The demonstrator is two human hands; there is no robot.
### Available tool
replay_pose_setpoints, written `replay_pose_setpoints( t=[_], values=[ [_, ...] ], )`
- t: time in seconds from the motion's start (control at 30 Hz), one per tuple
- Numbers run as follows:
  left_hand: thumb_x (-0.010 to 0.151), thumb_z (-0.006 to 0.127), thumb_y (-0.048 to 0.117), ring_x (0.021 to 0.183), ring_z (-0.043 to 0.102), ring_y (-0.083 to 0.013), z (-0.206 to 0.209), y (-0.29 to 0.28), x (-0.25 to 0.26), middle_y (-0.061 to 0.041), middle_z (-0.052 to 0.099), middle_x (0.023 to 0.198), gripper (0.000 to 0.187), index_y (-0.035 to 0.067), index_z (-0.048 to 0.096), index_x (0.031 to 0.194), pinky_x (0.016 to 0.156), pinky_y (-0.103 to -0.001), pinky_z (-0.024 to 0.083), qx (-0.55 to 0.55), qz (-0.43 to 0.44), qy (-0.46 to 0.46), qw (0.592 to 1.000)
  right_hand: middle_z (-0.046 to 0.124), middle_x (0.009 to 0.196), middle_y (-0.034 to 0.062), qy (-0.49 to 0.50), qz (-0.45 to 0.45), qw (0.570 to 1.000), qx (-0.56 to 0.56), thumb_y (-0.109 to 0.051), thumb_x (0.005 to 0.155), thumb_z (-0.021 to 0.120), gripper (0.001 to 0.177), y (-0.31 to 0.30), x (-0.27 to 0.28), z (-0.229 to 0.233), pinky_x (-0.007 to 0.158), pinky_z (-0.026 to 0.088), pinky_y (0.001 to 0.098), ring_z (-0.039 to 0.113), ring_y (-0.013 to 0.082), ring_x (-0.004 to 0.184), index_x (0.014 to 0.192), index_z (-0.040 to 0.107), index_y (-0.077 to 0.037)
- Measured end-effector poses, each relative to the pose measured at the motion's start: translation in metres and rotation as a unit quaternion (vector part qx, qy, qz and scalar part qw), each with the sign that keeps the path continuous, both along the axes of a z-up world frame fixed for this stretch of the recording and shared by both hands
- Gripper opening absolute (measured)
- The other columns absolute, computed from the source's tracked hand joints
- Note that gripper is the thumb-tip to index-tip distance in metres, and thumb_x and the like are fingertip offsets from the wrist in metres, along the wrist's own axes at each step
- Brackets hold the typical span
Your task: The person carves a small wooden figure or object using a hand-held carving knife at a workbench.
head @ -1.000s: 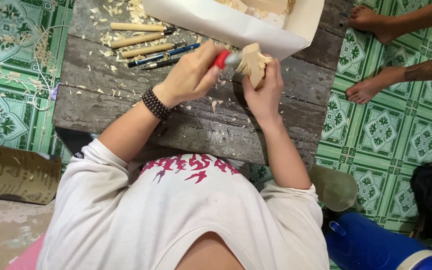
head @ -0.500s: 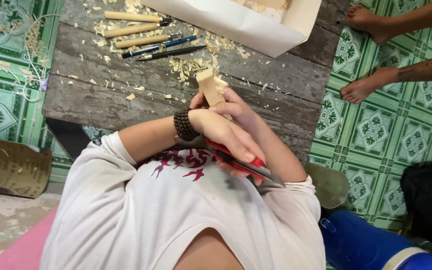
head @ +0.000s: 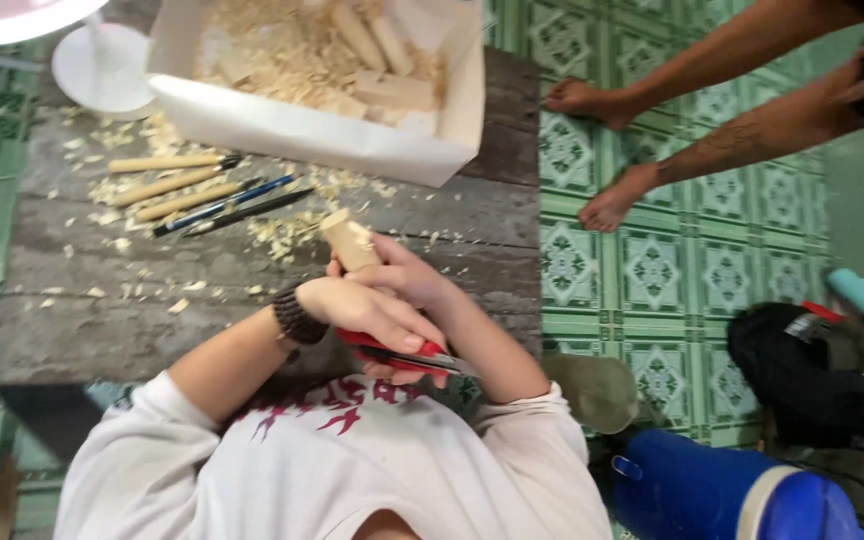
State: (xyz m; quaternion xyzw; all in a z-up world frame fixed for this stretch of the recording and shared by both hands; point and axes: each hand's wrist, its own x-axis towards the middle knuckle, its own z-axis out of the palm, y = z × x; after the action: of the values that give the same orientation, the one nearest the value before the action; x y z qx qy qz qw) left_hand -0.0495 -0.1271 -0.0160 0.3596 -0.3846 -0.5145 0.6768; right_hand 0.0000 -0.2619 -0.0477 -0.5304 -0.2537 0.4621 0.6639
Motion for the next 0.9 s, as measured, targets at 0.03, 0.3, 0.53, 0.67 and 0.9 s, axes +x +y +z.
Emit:
replay_pose_setpoints(
  t=[0.03, 0.3, 0.53, 0.67, 0.9],
  values=[
    [0.107, 0.051, 0.033, 0.066, 0.068, -0.02, 0.006, 0.005, 0.0, -0.019, 0.068, 0.085, 0.045, -0.006, 0.056, 0.13, 0.058, -0.031, 0.052, -0.02, 0.005, 0.024, 0.999, 0.072, 0.1, 0.0043, 0.006, -0.019, 1.0, -0.006, -0.01, 0.087, 0.076, 0.029, -0.002, 0.0, -0.005, 0.074, 0.055, 0.0251, 0.068, 0.0095, 0.089, 0.114, 0.067, -0.005],
    [0.108, 0.049, 0.027, 0.064, 0.068, -0.0197, -0.015, 0.007, -0.011, -0.02, 0.066, 0.087, 0.047, -0.013, 0.055, 0.13, 0.056, -0.032, 0.056, -0.098, 0.007, 0.07, 0.993, 0.074, 0.106, 0.0096, 0.041, 0.008, 0.999, 0.005, -0.009, 0.088, 0.076, 0.038, 0.011, -0.008, 0.002, 0.083, 0.056, 0.0277, 0.071, 0.0136, 0.098, 0.122, 0.061, -0.002],
    [0.109, 0.047, 0.028, 0.057, 0.064, -0.0204, -0.035, 0.006, -0.01, -0.022, 0.063, 0.085, 0.043, -0.009, 0.056, 0.128, 0.051, -0.033, 0.055, -0.104, 0.051, 0.102, 0.988, 0.071, 0.097, 0.0125, -0.001, -0.023, 0.999, -0.048, -0.01, 0.087, 0.076, 0.033, 0.005, -0.004, -0.013, 0.073, 0.054, 0.0297, 0.068, 0.0168, 0.087, 0.115, 0.061, -0.002],
    [0.109, 0.046, 0.028, 0.057, 0.064, -0.0222, -0.045, 0.001, -0.01, -0.024, 0.062, 0.087, 0.048, -0.013, 0.052, 0.132, 0.052, -0.034, 0.055, -0.115, 0.025, 0.117, 0.986, 0.071, 0.104, 0.0189, -0.008, 0.006, 1.0, -0.025, -0.012, 0.085, 0.075, 0.041, 0.007, 0.007, -0.042, 0.085, 0.056, 0.0365, 0.071, 0.0245, 0.097, 0.122, 0.062, 0.0],
    [0.108, 0.048, 0.031, 0.057, 0.065, -0.0214, -0.052, 0.012, -0.002, -0.024, 0.062, 0.085, 0.048, -0.012, 0.055, 0.13, 0.049, -0.032, 0.054, -0.075, 0.055, 0.087, 0.992, 0.073, 0.112, 0.0158, -0.022, -0.04, 0.997, -0.055, -0.015, 0.093, 0.073, 0.041, 0.004, 0.01, -0.048, 0.095, 0.053, 0.0397, 0.07, 0.0229, 0.104, 0.128, 0.058, -0.001]
  ],
)
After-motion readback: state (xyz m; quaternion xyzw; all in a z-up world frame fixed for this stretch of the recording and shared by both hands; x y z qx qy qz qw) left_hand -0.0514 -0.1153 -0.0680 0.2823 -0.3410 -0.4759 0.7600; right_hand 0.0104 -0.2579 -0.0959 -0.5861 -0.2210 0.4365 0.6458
